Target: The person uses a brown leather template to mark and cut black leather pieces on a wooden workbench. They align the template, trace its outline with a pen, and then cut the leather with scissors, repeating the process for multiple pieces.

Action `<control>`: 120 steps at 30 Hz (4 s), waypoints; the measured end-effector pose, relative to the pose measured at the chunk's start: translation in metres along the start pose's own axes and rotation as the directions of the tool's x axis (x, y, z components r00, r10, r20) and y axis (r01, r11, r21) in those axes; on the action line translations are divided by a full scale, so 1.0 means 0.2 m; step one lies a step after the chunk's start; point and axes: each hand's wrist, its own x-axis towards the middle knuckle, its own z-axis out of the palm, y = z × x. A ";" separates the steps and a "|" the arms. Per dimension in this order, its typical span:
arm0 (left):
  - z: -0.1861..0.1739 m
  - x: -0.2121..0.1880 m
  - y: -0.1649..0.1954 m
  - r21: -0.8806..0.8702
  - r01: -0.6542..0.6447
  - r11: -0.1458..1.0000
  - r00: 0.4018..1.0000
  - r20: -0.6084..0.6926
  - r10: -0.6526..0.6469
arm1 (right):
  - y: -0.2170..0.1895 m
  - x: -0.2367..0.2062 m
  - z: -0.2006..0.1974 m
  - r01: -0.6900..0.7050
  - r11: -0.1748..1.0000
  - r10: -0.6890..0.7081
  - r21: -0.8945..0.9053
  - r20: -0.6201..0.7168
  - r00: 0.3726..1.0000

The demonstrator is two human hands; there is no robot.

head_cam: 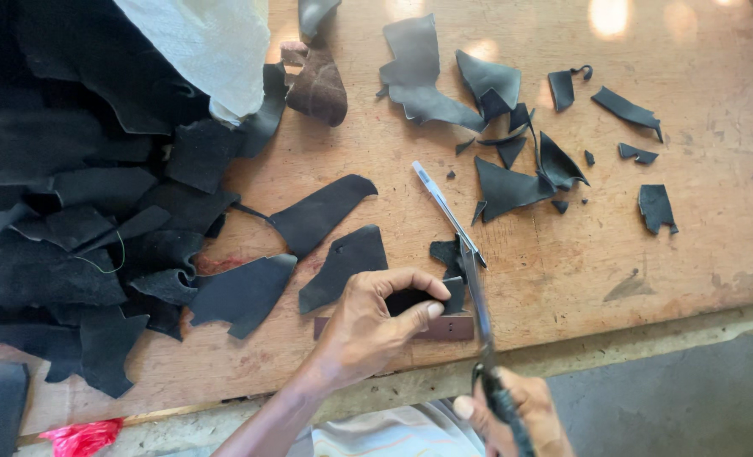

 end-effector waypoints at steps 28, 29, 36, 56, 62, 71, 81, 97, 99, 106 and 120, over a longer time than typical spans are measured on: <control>-0.18 0.37 0.06 0.902 0.060 0.429 0.895 -0.239 0.377 | -0.34 0.42 -0.58 0.002 0.751 -0.378 -0.661 -0.427 0.821; -0.16 0.42 0.07 0.933 0.065 0.355 0.938 -0.178 0.297 | -0.34 0.42 -0.59 0.015 0.762 -0.386 -0.647 -0.436 0.813; -0.09 0.44 0.21 0.780 -0.287 0.556 0.815 -0.106 0.569 | -0.39 0.38 -0.58 0.053 0.769 -0.462 -0.637 -0.496 0.736; -0.07 0.01 0.17 0.504 0.154 0.850 0.894 -0.438 0.098 | -0.52 0.57 -0.44 0.410 0.589 -0.716 -0.696 -0.215 0.664; -0.17 -0.02 0.11 0.157 0.111 0.981 0.847 -0.532 -0.011 | -0.48 0.40 -0.49 0.369 0.754 -0.617 -0.544 -0.392 0.682; -0.23 0.09 0.14 -0.338 -0.286 0.897 0.898 -0.420 0.128 | -0.10 0.11 -0.48 0.212 0.977 -0.213 -0.032 -0.032 0.976; -0.22 0.19 0.13 -0.152 -0.320 0.935 0.838 -0.506 0.204 | 0.19 -0.02 -0.39 -0.025 0.910 -0.030 0.413 0.127 0.991; 0.13 0.23 0.07 -0.588 -0.195 0.785 0.978 -0.175 0.112 | 0.12 -0.09 -0.27 -0.077 0.980 0.030 0.182 0.251 0.968; 0.14 0.24 0.08 -0.579 -0.161 0.799 0.984 -0.156 0.085 | 0.08 -0.09 -0.27 -0.088 0.981 0.043 0.173 0.247 0.968; 0.14 0.22 0.12 -0.480 -0.051 0.876 0.996 -0.084 0.012 | -0.04 -0.13 -0.27 -0.080 0.987 0.049 0.137 0.213 0.976; 0.20 0.21 0.14 -0.536 0.007 0.844 0.994 -0.091 -0.066 | -0.18 -0.11 -0.22 -0.058 0.990 0.038 0.131 0.148 0.988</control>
